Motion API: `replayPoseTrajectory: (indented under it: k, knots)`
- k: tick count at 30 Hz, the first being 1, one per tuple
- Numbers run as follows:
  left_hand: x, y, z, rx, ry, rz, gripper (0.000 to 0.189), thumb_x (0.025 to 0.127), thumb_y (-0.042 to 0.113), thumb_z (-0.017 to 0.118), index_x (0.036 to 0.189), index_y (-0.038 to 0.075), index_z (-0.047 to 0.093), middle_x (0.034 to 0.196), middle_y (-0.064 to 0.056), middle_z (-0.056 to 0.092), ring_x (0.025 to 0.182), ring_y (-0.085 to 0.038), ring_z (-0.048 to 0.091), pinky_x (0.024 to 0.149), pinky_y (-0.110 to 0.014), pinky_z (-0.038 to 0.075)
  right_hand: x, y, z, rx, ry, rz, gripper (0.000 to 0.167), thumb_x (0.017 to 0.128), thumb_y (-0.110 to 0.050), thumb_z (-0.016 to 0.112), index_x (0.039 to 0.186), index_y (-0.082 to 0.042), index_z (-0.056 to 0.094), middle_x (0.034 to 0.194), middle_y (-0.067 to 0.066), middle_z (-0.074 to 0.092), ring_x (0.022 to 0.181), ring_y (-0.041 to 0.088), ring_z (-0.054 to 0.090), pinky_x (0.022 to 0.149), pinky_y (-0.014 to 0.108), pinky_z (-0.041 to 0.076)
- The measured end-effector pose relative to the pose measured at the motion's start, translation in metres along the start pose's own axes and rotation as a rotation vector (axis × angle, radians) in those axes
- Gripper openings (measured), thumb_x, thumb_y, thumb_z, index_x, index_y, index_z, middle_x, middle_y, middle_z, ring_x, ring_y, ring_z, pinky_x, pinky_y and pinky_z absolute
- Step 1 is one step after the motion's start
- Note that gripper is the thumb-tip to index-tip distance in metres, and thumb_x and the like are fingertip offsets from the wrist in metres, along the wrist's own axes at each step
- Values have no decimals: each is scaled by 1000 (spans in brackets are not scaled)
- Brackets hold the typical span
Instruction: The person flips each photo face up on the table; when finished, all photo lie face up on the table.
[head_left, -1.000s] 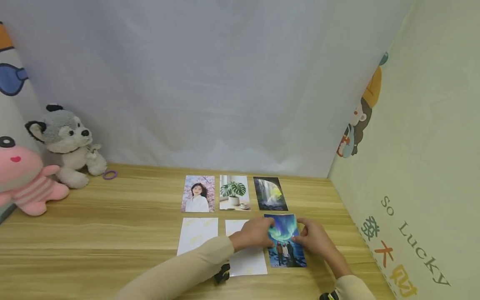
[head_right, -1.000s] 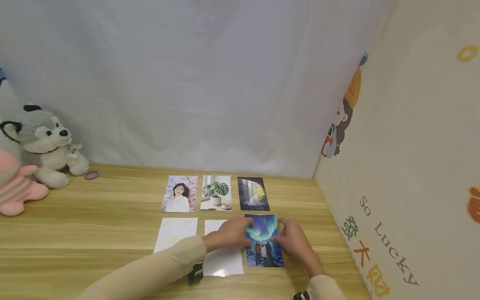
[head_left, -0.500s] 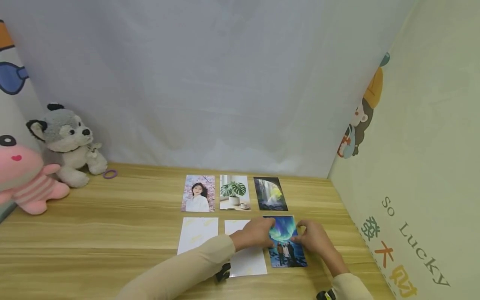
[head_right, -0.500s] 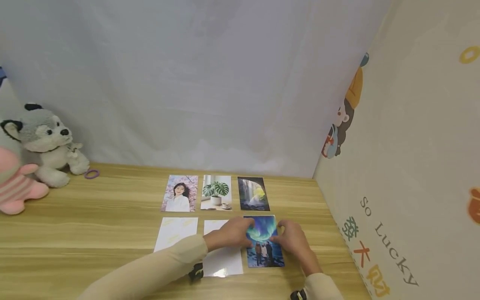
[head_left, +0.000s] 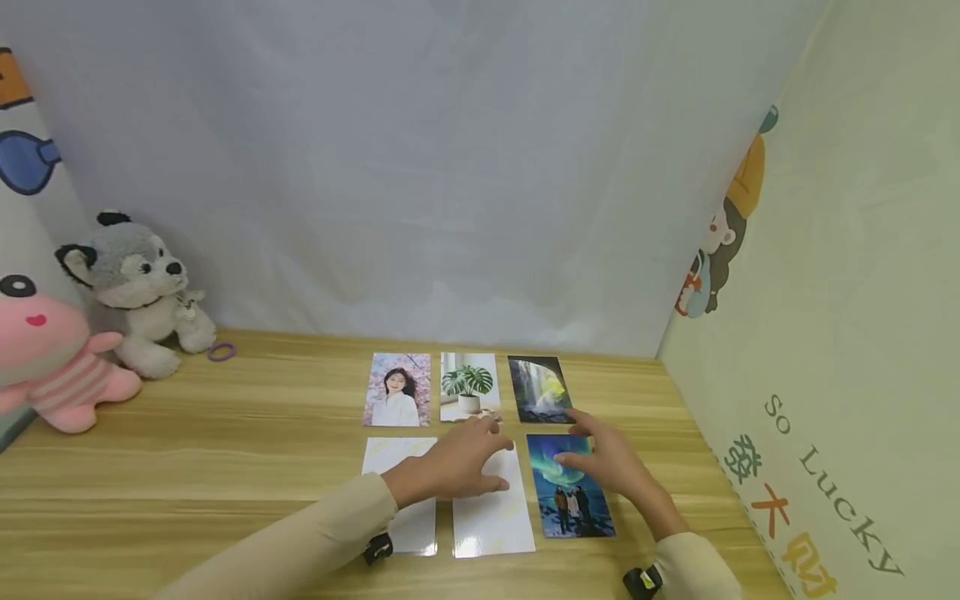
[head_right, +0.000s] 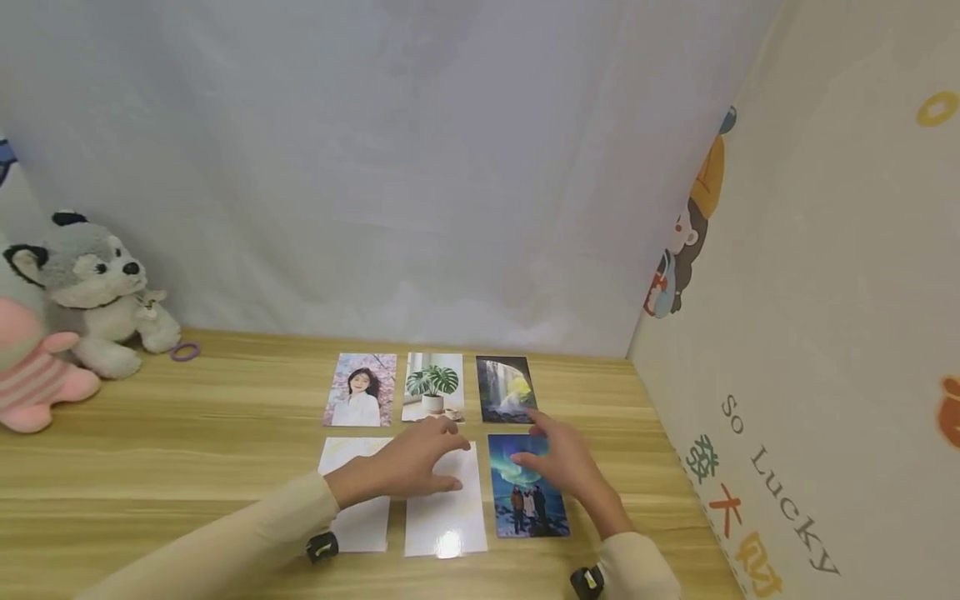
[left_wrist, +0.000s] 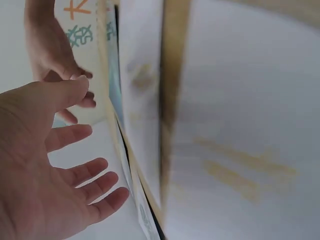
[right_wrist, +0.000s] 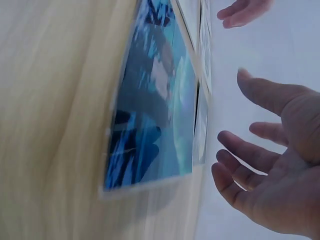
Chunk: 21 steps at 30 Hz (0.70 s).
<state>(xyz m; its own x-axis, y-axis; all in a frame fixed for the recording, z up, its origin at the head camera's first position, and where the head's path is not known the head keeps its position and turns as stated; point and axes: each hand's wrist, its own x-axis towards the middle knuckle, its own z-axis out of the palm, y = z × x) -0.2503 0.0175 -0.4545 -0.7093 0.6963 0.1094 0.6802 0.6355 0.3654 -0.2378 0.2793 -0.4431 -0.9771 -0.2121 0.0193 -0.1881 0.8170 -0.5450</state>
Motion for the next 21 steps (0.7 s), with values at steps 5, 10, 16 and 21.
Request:
replayPoseTrajectory:
  k: [5,10,16,21]
  knots:
    - [-26,-3,-1,20,-105,-5,62,82,45,79,135,17,62,139,-16,54,126,-31,52,100,-50,48,10,-18,13,10,-85,-62,74,84,-23,82,146,-3,48,130,19,64,121,40,60,97,57,50]
    - [-46,-3,-3,-11,-188,-57,81,73,49,86,143,21,55,146,-18,46,133,-34,45,101,-56,43,16,-30,24,-8,-145,-111,71,83,-21,82,144,-2,50,127,19,66,122,40,60,98,57,49]
    - [-58,-4,-2,2,-201,-55,83,72,51,86,144,23,54,150,-18,42,138,-34,40,105,-56,40,23,-37,36,-35,-176,-130,70,84,-23,82,142,-2,51,125,16,69,124,38,58,102,56,46]
    - [-60,-6,-1,13,-209,-51,79,75,52,84,143,24,55,151,-17,41,139,-33,40,107,-56,39,27,-42,40,-31,-168,-88,69,83,-23,82,142,-4,53,123,13,70,125,36,59,103,54,46]
